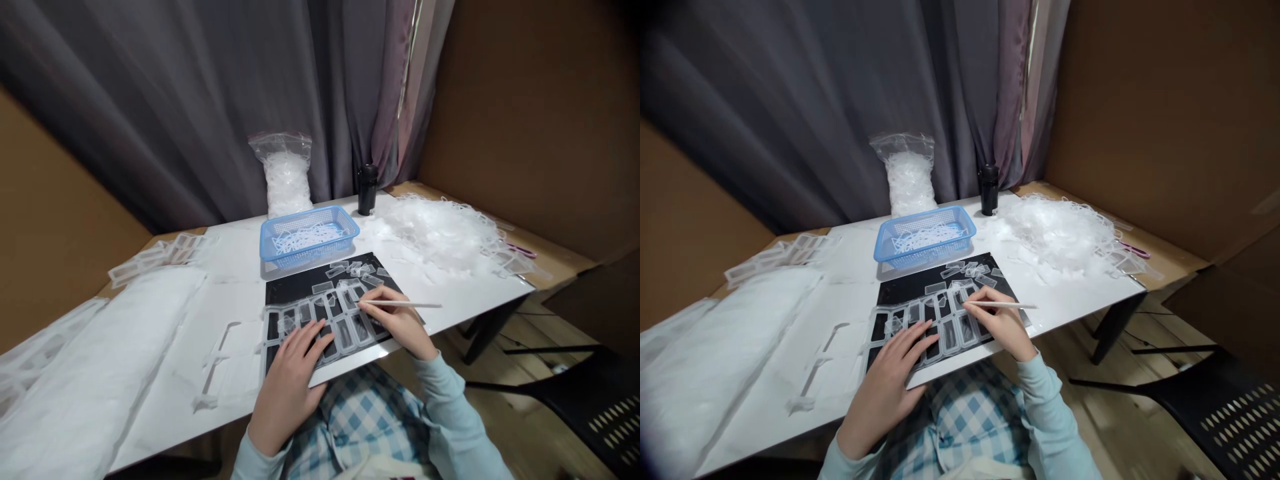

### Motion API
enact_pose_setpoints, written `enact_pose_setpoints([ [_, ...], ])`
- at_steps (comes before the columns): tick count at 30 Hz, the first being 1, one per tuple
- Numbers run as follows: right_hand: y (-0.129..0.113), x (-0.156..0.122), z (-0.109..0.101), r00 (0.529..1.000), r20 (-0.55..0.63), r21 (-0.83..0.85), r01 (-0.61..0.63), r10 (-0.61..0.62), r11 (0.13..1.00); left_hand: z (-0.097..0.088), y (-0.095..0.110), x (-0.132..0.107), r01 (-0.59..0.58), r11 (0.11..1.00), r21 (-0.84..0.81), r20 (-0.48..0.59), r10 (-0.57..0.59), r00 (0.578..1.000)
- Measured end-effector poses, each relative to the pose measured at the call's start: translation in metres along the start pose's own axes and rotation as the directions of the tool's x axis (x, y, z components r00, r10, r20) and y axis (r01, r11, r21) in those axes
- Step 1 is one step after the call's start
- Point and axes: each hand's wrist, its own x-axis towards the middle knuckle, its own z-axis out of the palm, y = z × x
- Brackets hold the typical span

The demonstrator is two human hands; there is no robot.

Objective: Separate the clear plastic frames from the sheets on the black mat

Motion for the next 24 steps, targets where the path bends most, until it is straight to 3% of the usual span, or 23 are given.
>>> enact_pose_setpoints([
  [6, -0.014, -0.023, 0.007, 0.974, 0.213, -0.036, 0.089, -0.079, 0.995, -0.002, 0.003, -0.003, -0.082, 0.996, 0.032, -0.049, 0.084, 0.995],
  [9, -0.015, -0.031, 0.007, 0.949, 0.311, -0.127, 0.098, -0.054, 0.987, -0.004, 0.004, -0.004, -0.09, 0.995, 0.034, -0.043, 0.091, 0.995],
  [12, -0.014, -0.031, 0.006, 0.944, 0.33, -0.168, 0.073, -0.014, 0.983, -0.005, 0.004, -0.003, -0.082, 0.996, 0.025, -0.033, 0.083, 0.996],
  [19, -0.013, -0.03, 0.011, 0.972, 0.232, -0.124, 0.05, -0.02, 0.991, -0.004, 0.003, -0.003, -0.079, 0.997, 0.008, -0.022, 0.08, 0.997],
  [21, -0.011, -0.031, 0.01, 0.99, 0.141, -0.092, 0.025, -0.012, 0.995, -0.004, 0.003, -0.002, -0.071, 0.997, -0.006, -0.019, 0.071, 0.997],
  [24, -0.004, -0.031, 0.004, 0.994, -0.108, -0.053, -0.028, 0.022, 0.998, -0.005, 0.003, -0.002, -0.063, 0.998, -0.032, -0.011, 0.063, 0.998],
])
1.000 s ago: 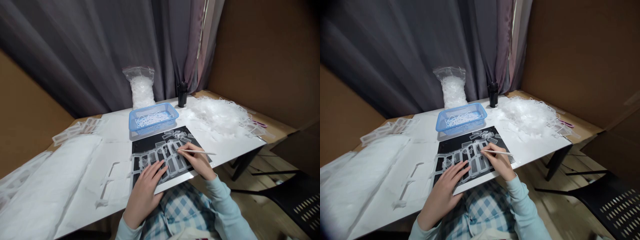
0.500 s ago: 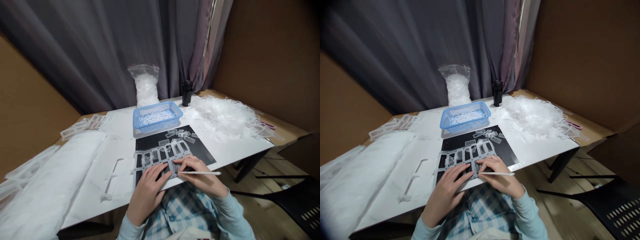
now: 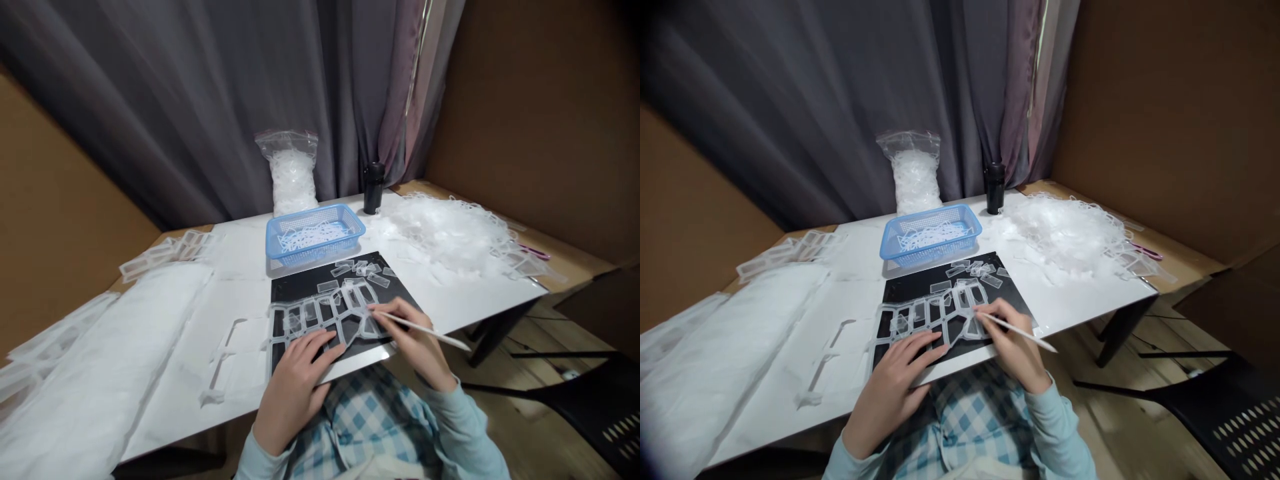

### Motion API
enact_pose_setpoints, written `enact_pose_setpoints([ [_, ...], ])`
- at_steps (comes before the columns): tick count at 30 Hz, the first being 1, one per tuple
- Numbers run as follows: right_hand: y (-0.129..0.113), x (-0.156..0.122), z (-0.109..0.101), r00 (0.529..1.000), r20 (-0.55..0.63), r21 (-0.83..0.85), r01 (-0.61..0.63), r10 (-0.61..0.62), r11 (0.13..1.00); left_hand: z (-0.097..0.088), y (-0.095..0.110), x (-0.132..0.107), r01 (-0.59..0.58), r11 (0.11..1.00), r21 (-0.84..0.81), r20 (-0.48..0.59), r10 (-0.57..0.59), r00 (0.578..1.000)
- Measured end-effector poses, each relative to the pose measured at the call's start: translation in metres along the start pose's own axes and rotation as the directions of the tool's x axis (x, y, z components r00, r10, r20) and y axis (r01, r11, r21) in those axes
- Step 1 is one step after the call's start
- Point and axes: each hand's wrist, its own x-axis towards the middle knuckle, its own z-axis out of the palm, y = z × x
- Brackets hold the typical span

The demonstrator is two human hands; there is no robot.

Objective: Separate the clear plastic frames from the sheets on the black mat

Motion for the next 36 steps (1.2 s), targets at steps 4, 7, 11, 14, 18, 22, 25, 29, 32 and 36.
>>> enact_pose_setpoints([
  [4, 0.016, 0.005, -0.02, 0.922, -0.386, -0.008, -0.044, 0.038, 0.999, 0.0, 0.0, 0.0, 0.001, 1.0, 0.004, -0.006, -0.001, 1.0],
  [7, 0.021, 0.006, -0.037, 0.89, -0.456, -0.035, -0.056, 0.034, 0.998, 0.001, 0.0, -0.002, -0.01, 1.0, 0.022, -0.018, 0.01, 1.0],
  [11, 0.015, -0.002, -0.044, 0.973, -0.232, -0.116, -0.039, 0.011, 0.993, 0.002, 0.002, -0.003, -0.025, 0.998, 0.065, -0.063, 0.029, 0.998],
  [14, 0.005, -0.009, -0.036, 1.0, -0.016, -0.095, -0.017, 0.016, 0.995, 0.005, 0.011, 0.001, -0.059, 0.995, 0.085, -0.095, 0.067, 0.993],
  [18, -0.004, -0.013, -0.023, 0.971, 0.238, -0.051, 0.031, -0.018, 0.998, 0.014, 0.026, 0.009, -0.1, 0.991, 0.084, -0.103, 0.109, 0.989],
  [22, -0.004, -0.014, -0.022, 0.947, 0.321, -0.043, 0.044, -0.028, 0.998, 0.022, 0.031, 0.011, -0.091, 0.991, 0.099, -0.113, 0.102, 0.988],
  [25, -0.002, -0.015, -0.023, 0.94, 0.342, -0.048, 0.041, -0.022, 0.998, 0.024, 0.03, 0.01, -0.078, 0.994, 0.076, -0.129, 0.088, 0.988],
  [29, -0.002, -0.016, -0.024, 0.937, 0.35, -0.045, 0.037, -0.019, 0.998, 0.024, 0.03, 0.009, -0.083, 0.994, 0.071, -0.155, 0.093, 0.983],
  [32, -0.003, -0.015, -0.024, 0.936, 0.351, -0.05, 0.032, -0.013, 0.998, 0.023, 0.03, 0.009, -0.081, 0.994, 0.068, -0.155, 0.09, 0.984],
  [36, -0.003, -0.015, -0.024, 0.936, 0.352, -0.051, 0.031, -0.011, 0.998, 0.023, 0.03, 0.009, -0.084, 0.994, 0.068, -0.153, 0.093, 0.984],
])
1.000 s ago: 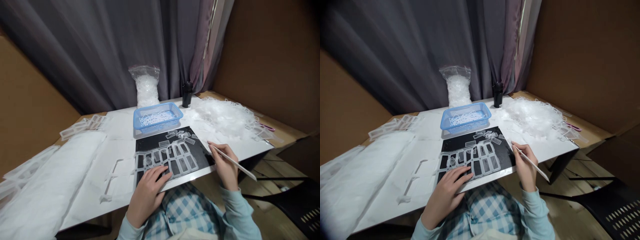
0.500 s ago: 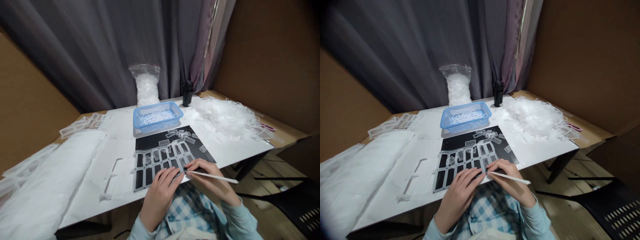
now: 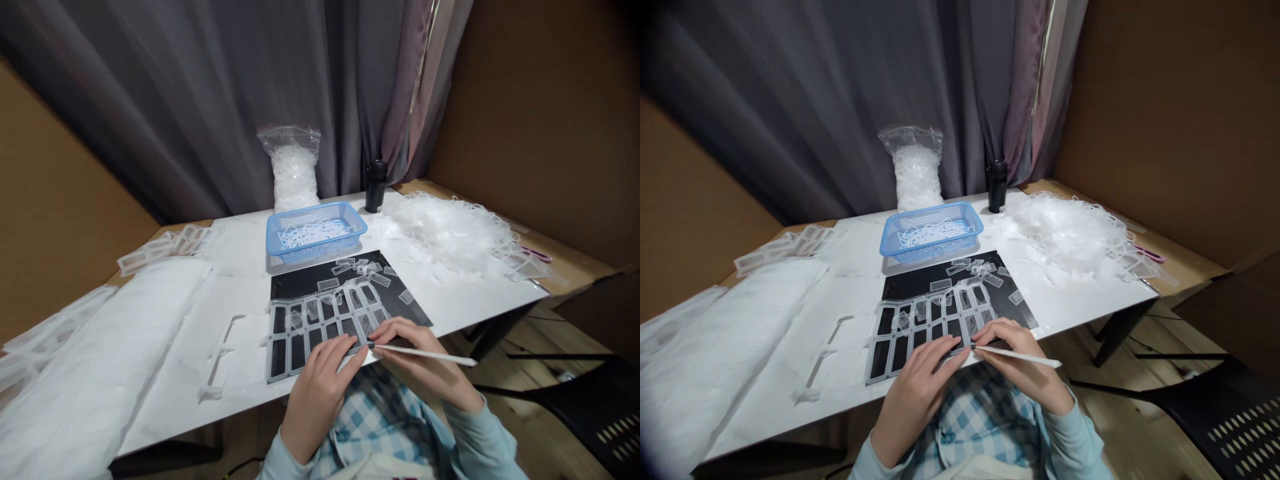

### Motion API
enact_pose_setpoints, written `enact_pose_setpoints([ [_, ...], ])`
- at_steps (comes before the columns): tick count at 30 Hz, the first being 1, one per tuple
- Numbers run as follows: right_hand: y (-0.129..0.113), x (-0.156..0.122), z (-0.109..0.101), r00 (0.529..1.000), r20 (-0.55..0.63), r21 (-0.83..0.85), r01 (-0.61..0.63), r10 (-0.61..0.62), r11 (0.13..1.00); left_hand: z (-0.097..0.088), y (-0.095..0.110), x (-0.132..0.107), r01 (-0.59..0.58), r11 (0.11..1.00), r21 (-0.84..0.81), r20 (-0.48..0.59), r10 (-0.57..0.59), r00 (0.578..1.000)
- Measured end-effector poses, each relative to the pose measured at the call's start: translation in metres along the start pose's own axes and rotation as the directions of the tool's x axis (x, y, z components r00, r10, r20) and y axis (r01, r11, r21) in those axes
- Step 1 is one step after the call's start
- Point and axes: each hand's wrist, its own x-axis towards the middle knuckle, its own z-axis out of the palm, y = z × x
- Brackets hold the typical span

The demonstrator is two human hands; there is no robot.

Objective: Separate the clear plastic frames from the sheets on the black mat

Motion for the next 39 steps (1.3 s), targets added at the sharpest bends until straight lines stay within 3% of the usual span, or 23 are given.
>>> enact_pose_setpoints([
  [39, -0.002, 0.0, 0.0062, 0.999, 0.001, -0.112, 0.051, -0.051, 0.992, -0.0006, 0.0011, 0.0011, 0.014, 1.0, -0.004, 0.02, -0.014, 1.0],
])
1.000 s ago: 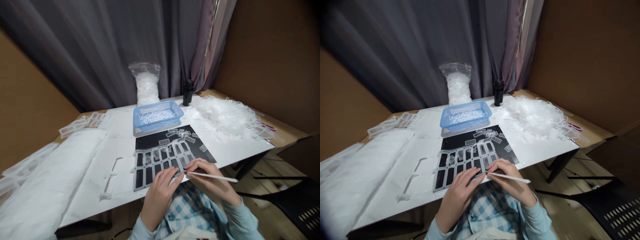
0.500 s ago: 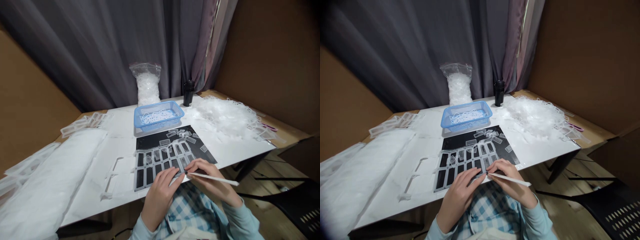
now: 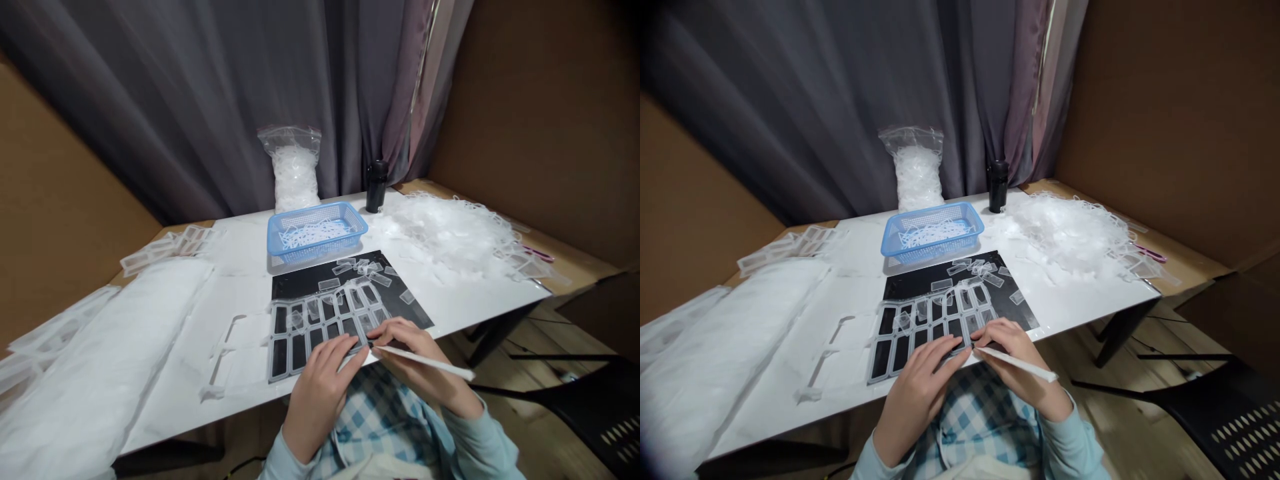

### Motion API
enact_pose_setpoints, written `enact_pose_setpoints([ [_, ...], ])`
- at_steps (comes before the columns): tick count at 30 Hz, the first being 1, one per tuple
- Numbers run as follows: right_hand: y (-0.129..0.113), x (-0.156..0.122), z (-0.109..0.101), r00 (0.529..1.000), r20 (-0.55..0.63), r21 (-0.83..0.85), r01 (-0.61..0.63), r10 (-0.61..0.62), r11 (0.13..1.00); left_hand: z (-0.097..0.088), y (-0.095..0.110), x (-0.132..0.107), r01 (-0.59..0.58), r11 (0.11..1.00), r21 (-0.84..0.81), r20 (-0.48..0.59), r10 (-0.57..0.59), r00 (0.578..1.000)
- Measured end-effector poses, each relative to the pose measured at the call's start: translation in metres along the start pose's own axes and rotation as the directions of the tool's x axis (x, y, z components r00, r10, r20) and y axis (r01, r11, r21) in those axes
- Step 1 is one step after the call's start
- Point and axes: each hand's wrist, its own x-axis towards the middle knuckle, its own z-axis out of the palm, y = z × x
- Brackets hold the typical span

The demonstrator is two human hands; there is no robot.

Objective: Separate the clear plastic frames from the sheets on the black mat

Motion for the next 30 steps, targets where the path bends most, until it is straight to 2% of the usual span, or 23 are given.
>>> enact_pose_setpoints([
  [4, -0.001, -0.001, 0.001, 1.0, -0.02, -0.008, 0.006, -0.006, 1.0, 0.001, 0.0, 0.0, -0.001, 1.0, -0.008, -0.006, 0.001, 1.0],
  [10, 0.0, -0.001, 0.003, 0.994, -0.035, -0.05, 0.104, -0.106, 0.993, 0.001, 0.0, 0.0, 0.009, 0.999, -0.034, -0.026, -0.01, 1.0],
  [15, 0.004, -0.001, 0.004, 0.988, -0.076, -0.064, 0.131, -0.136, 0.989, -0.002, 0.0, 0.0, 0.003, 0.999, -0.036, 0.018, -0.003, 1.0],
  [17, 0.004, 0.0, 0.004, 0.986, -0.106, -0.043, 0.126, -0.129, 0.991, -0.002, 0.0, 0.001, 0.008, 0.999, -0.041, 0.027, -0.007, 1.0],
  [19, 0.004, 0.0, 0.003, 0.975, -0.205, -0.016, 0.08, -0.082, 0.997, -0.002, 0.0, 0.001, 0.015, 0.999, -0.045, 0.03, -0.013, 0.999],
  [21, 0.007, 0.0, 0.001, 0.929, -0.371, 0.009, 0.014, -0.01, 1.0, -0.002, 0.001, 0.001, 0.021, 0.999, -0.046, 0.036, -0.019, 0.999],
  [23, 0.012, 0.0, -0.001, 0.842, -0.537, 0.025, -0.045, 0.051, 0.999, -0.002, 0.001, 0.0, 0.023, 0.999, -0.046, 0.037, -0.021, 0.999],
  [25, 0.018, 0.0, -0.004, 0.753, -0.654, 0.025, -0.084, 0.08, 0.996, -0.001, 0.001, 0.0, 0.02, 0.999, -0.047, 0.033, -0.018, 0.999],
  [28, 0.027, -0.001, -0.012, 0.639, -0.759, 0.033, -0.153, 0.124, 0.988, -0.001, 0.0, -0.001, 0.025, 0.998, -0.056, 0.015, -0.025, 1.0],
  [29, 0.029, -0.002, -0.015, 0.623, -0.769, 0.041, -0.173, 0.142, 0.984, 0.0, 0.0, -0.001, 0.028, 0.998, -0.057, 0.011, -0.028, 1.0],
  [30, 0.03, -0.003, -0.018, 0.626, -0.763, 0.049, -0.19, 0.159, 0.981, 0.0, -0.001, -0.001, 0.03, 0.998, -0.055, 0.008, -0.029, 1.0],
])
